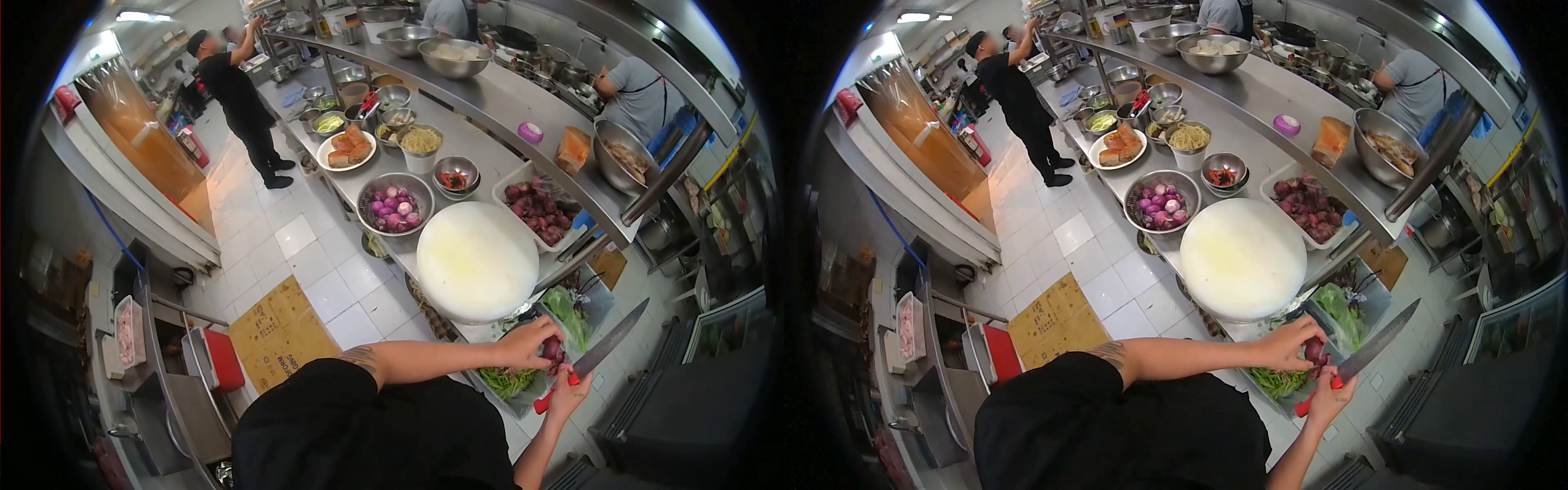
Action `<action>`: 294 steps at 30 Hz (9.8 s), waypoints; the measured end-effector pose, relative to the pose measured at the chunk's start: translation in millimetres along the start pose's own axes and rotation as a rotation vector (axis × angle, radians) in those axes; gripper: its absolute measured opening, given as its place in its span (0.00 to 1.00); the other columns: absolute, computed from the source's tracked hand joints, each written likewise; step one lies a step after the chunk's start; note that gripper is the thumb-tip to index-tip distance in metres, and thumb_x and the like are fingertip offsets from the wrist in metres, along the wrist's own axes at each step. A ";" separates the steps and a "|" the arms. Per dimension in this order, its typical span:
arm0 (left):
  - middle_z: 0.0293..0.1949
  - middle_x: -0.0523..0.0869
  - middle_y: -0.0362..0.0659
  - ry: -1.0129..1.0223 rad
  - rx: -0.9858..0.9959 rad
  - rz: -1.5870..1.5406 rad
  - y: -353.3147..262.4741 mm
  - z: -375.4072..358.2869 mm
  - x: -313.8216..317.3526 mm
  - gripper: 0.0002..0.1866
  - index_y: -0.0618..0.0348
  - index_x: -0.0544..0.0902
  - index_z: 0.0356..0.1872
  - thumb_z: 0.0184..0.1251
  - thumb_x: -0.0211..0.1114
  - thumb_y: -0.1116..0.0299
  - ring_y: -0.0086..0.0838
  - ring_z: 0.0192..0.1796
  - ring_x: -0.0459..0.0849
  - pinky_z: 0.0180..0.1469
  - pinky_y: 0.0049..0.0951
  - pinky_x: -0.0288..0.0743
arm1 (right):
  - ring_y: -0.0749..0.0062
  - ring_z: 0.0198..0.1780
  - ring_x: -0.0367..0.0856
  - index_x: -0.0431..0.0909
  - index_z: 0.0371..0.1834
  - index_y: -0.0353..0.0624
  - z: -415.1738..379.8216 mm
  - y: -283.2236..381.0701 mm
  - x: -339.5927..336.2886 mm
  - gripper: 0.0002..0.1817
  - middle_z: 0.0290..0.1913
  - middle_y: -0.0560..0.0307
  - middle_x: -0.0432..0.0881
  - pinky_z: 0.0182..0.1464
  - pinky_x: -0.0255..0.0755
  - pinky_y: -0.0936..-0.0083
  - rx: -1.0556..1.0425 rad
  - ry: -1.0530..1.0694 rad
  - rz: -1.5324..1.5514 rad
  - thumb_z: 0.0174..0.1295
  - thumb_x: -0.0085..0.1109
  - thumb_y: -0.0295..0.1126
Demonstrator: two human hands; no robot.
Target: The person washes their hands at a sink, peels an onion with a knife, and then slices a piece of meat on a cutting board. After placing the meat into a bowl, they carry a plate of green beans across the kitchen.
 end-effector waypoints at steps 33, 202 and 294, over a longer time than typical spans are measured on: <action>0.60 0.88 0.45 0.078 -0.733 -1.437 19.6 -25.9 24.8 0.23 0.58 0.80 0.66 0.83 0.62 0.52 0.35 0.63 0.86 0.68 0.43 0.80 | 0.79 0.20 0.69 0.68 0.82 0.46 -50.1 122.5 35.0 0.49 0.18 0.62 0.70 0.29 0.69 0.79 -0.185 0.202 -0.268 0.56 0.82 0.36; 0.70 0.80 0.51 0.159 -0.568 -1.167 -1.6 -23.5 9.9 0.32 0.66 0.66 0.79 0.84 0.60 0.56 0.40 0.68 0.83 0.72 0.41 0.78 | 0.87 0.18 0.67 0.75 0.78 0.45 -19.7 22.8 -0.7 0.26 0.18 0.69 0.73 0.21 0.62 0.82 0.353 0.059 0.231 0.81 0.60 0.40; 0.55 0.90 0.40 -0.011 -0.929 -1.226 90.5 -37.5 74.3 0.21 0.54 0.84 0.60 0.86 0.57 0.49 0.28 0.56 0.87 0.65 0.37 0.81 | 0.89 0.23 0.61 0.72 0.81 0.53 -28.1 -15.1 18.5 0.36 0.20 0.73 0.69 0.27 0.62 0.82 0.131 0.178 -0.089 0.69 0.74 0.38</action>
Point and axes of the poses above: each hand's wrist, its own z-axis towards the middle knuckle, its own x-axis out of the palm, y = z × x, the point moved 8 cm from there along z, towards the middle knuckle
